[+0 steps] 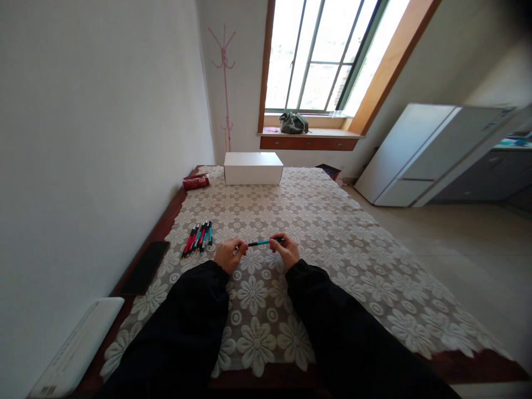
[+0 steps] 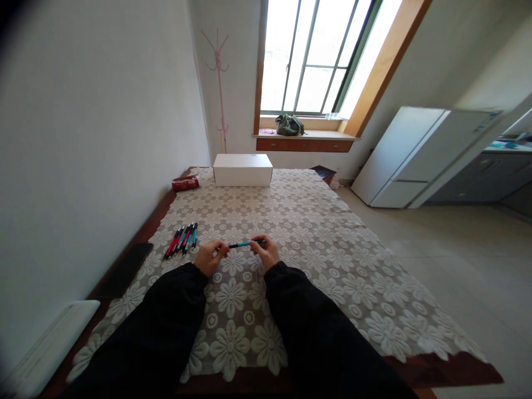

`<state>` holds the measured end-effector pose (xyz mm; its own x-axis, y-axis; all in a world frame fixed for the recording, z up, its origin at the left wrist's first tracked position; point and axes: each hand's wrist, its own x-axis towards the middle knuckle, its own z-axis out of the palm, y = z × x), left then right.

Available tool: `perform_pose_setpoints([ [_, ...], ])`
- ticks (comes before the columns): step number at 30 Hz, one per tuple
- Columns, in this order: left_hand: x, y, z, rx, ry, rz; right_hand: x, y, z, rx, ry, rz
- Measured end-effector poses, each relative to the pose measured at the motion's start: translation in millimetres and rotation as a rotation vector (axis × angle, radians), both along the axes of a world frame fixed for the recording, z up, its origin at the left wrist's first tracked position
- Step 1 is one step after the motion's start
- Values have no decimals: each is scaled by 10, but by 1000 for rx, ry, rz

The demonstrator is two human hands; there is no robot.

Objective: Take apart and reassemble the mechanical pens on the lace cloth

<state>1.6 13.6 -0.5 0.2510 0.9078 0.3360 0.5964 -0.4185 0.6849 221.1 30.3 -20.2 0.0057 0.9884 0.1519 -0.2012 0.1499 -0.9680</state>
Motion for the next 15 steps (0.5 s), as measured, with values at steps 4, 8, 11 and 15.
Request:
perform_pose_setpoints([
  [4,0,4,-23,15,36,39,-4,23,-11,-83,206,51],
  [8,-13,22,-37,20,70,107,-14,4,10,-158,312,131],
  [11,-15,29,-47,-6,77,78,-6,-17,52,-214,430,208],
  [15,-8,33,-64,-45,80,21,20,-35,105,-268,558,279],
])
